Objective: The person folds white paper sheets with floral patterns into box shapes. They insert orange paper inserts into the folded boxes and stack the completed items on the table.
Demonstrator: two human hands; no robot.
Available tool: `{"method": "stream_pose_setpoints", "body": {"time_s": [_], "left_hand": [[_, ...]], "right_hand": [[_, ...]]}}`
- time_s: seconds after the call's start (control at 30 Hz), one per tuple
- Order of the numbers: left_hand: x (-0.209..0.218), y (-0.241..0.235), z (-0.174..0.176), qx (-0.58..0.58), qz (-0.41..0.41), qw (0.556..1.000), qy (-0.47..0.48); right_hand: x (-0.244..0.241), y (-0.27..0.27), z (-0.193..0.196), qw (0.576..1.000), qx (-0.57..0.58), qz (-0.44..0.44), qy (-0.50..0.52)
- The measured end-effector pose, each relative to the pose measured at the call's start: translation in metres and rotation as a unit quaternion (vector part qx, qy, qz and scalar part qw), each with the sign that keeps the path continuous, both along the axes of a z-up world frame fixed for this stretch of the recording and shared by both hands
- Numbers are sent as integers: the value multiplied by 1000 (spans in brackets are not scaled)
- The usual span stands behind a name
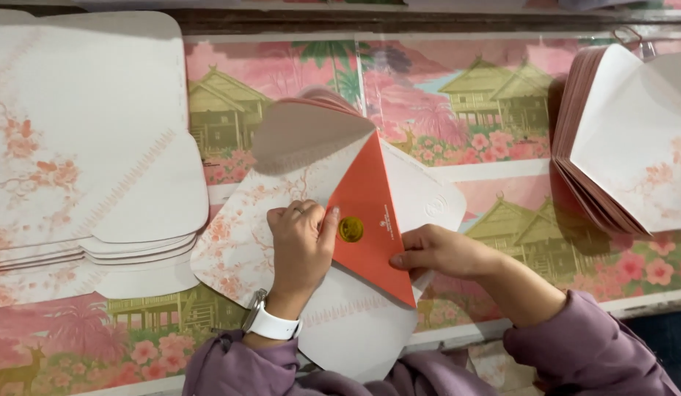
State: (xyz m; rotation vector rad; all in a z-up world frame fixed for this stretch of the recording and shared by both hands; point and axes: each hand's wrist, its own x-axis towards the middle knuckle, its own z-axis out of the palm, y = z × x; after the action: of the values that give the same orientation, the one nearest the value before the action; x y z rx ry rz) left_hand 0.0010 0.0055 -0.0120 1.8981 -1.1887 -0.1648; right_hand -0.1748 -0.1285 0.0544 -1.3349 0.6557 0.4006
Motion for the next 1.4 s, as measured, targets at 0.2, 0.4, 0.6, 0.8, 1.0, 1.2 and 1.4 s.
{"method": "stream_pose_setpoints", "body": {"time_s": [0.2, 0.4, 0.6, 0.8, 1.0, 1.2, 1.4], "left_hand": [[1, -2, 0, 11, 7, 1000, -6], [7, -2, -8, 12, -5, 999, -47], [-18, -10, 45, 48, -33, 993, -100], [-49, -3, 15, -31, -264, 947, -181], [-37, 4, 10, -32, -207, 961, -179], [-40, 3, 22, 37, -236, 947, -214], [-38, 3, 24, 50, -238, 950, -197]], "right_hand": [[-26, 17, -2, 985, -71, 154, 39], [-44, 36, -11, 996, 48, -49, 58], [-63, -12, -38, 821, -536, -184, 69], [-43, -27, -78, 672, -732, -99, -54], [-41, -23, -75, 559, -806, -153, -117], [-45, -29, -45, 604, -770, -146, -145], [17, 9, -35, 805, -362, -369, -289]]}}
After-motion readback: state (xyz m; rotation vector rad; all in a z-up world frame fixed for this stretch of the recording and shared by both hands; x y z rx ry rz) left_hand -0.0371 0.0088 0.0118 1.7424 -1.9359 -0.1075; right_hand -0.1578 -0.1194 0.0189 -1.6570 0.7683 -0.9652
